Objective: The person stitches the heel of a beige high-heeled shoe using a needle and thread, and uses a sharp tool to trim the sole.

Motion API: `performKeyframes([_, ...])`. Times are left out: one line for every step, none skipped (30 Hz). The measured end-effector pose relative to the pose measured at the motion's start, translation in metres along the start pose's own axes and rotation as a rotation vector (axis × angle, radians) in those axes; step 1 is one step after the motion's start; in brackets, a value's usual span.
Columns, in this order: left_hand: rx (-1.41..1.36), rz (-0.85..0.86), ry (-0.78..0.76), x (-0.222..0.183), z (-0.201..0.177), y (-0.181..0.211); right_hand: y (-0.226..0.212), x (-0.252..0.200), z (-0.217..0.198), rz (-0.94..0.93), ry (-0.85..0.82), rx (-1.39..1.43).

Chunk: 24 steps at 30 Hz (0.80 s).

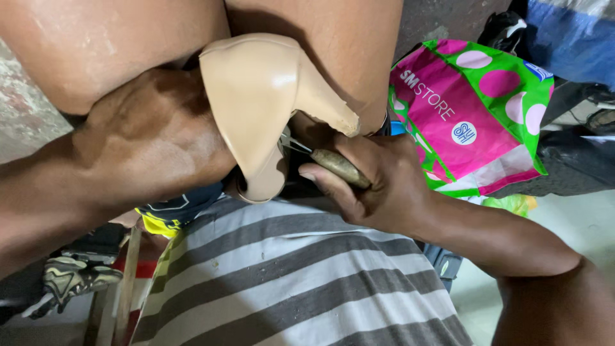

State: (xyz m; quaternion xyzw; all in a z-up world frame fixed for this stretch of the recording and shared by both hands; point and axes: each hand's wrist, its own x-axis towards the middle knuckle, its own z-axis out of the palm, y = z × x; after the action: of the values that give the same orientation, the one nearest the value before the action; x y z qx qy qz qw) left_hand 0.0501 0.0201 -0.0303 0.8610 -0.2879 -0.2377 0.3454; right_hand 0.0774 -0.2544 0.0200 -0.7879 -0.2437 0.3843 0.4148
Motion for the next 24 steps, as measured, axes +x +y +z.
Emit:
performKeyframes([-0.007, 0.000, 0.007, -0.001, 0.000, -0.002, -0.001, 0.000, -0.002, -0.003, -0.004, -0.003])
performKeyframes([-0.017, -0.002, 0.016, -0.002, 0.001, -0.001, -0.002, 0.000, -0.007, 0.213, -0.071, 0.189])
performKeyframes([-0.020, -0.014, 0.022, -0.004, -0.001, 0.000, -0.002, 0.001, -0.010, 0.422, -0.148, 0.384])
performKeyframes([-0.026, -0.023, 0.025, -0.004, -0.001, 0.001, 0.000, 0.004, -0.011, 0.413, -0.158, 0.385])
performKeyframes([-0.043, -0.009, 0.025, -0.003, 0.000, 0.002, 0.000, 0.003, -0.010, 0.620, -0.167, 0.765])
performKeyframes([-0.056, 0.008, 0.022, 0.000, 0.003, 0.003, -0.001, 0.002, -0.009, 0.820, -0.165, 1.150])
performKeyframes([-0.073, 0.025, 0.038, 0.003, 0.002, 0.001, 0.000, 0.003, -0.011, 0.811, -0.148, 1.146])
performKeyframes([-0.106, 0.039, 0.050, 0.007, 0.001, -0.003, 0.000, 0.005, -0.012, 0.709, -0.181, 0.864])
performKeyframes([-0.218, 0.013, 0.058, 0.005, 0.001, -0.002, -0.001, 0.007, -0.012, 0.605, -0.233, 0.588])
performKeyframes([-0.468, -0.031, 0.084, 0.002, 0.001, -0.002, -0.004, 0.007, -0.008, 0.600, -0.242, 0.587])
performKeyframes([-0.641, -0.062, 0.107, -0.001, 0.002, -0.001, -0.008, 0.004, -0.004, 0.391, -0.138, 0.357])
performKeyframes([-0.638, -0.053, 0.114, -0.004, 0.003, 0.000, -0.010, 0.003, -0.001, 0.179, -0.037, 0.130])
performKeyframes([-0.465, 0.010, 0.105, -0.003, 0.003, 0.000, -0.009, 0.003, -0.002, 0.174, -0.033, 0.125])
performKeyframes([0.244, 0.131, 0.030, -0.004, 0.002, -0.001, -0.007, 0.003, -0.004, 0.306, -0.087, 0.357])
performKeyframes([0.249, 0.129, 0.032, -0.004, 0.002, -0.002, -0.006, 0.003, -0.006, 0.436, -0.148, 0.592])
performKeyframes([0.236, 0.157, 0.088, -0.003, 0.002, -0.004, -0.004, 0.004, -0.005, 0.431, -0.150, 0.591])
performKeyframes([0.212, 0.190, 0.140, -0.003, 0.003, -0.004, -0.004, 0.002, -0.001, 0.643, -0.143, 0.897])
performKeyframes([0.206, 0.192, 0.137, -0.004, 0.003, -0.003, -0.004, -0.001, 0.001, 0.855, -0.130, 1.202])
performKeyframes([0.206, 0.187, 0.131, -0.005, 0.001, -0.003, -0.003, -0.001, 0.001, 0.856, -0.128, 1.202])
performKeyframes([0.207, 0.181, 0.124, -0.006, 0.001, -0.003, -0.002, 0.000, 0.002, 0.649, -0.132, 0.842])
performKeyframes([0.208, 0.180, 0.126, -0.005, 0.000, -0.001, -0.002, 0.002, 0.003, 0.436, -0.133, 0.481])
performKeyframes([0.254, 0.166, 0.018, -0.005, 0.000, 0.000, -0.004, 0.001, 0.005, 0.434, -0.133, 0.479])
performKeyframes([0.297, 0.157, -0.085, -0.004, 0.001, 0.001, -0.007, -0.001, 0.006, 0.324, -0.079, 0.342])
performKeyframes([0.340, 0.146, -0.189, -0.002, 0.001, 0.001, -0.009, -0.002, 0.006, 0.214, -0.026, 0.204])
